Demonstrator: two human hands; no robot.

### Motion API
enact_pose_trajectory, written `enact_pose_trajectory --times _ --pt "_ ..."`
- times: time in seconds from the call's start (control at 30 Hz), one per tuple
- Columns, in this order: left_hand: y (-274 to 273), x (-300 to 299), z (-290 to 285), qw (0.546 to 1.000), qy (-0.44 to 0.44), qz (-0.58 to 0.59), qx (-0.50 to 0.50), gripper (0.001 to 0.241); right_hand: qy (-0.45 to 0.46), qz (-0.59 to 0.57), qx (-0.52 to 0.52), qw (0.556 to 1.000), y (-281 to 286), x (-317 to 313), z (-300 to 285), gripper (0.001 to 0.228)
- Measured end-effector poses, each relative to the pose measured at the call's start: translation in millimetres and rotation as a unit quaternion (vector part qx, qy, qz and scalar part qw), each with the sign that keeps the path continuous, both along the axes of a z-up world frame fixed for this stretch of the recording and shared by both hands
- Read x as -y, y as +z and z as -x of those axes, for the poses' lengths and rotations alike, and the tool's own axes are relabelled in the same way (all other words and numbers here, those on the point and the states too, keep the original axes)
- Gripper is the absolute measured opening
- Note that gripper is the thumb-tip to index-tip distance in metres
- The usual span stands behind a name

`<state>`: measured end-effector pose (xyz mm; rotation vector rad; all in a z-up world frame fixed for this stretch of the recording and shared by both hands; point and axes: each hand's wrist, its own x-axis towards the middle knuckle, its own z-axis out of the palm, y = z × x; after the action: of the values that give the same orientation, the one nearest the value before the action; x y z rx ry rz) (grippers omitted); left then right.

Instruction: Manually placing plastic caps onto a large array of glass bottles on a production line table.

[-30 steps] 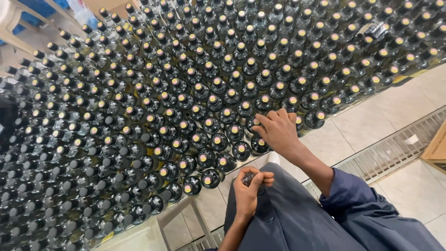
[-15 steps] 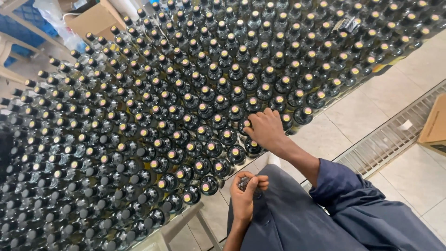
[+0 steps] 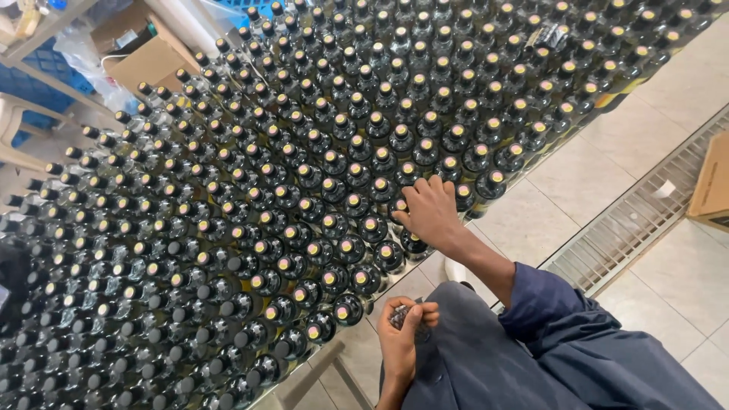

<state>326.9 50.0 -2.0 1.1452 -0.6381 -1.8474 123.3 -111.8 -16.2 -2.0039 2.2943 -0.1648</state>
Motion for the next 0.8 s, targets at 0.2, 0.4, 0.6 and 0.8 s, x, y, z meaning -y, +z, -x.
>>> enact_pose_trajectory --times 0.2,0.4,0.6,0.8 --pt "-2 -6 5 1.000 -0.013 -0.028 -0.002 0.024 0.007 0.005 -0.020 1.000 -10 7 -12 0.033" --pt "1 -12 24 0.998 -0.040 -0.030 0.026 0.027 0.001 -0.055 -0.040 0.998 17 4 -18 0.039" --pt "-10 -9 67 0.999 -0.019 -0.033 0.024 0.028 0.057 -0.048 -0.024 0.997 12 17 -17 0.014" --pt "-22 -13 138 0.999 -0.029 -0.024 -0.001 0.021 0.121 -0.005 -0.052 0.991 9 28 -9 0.014"
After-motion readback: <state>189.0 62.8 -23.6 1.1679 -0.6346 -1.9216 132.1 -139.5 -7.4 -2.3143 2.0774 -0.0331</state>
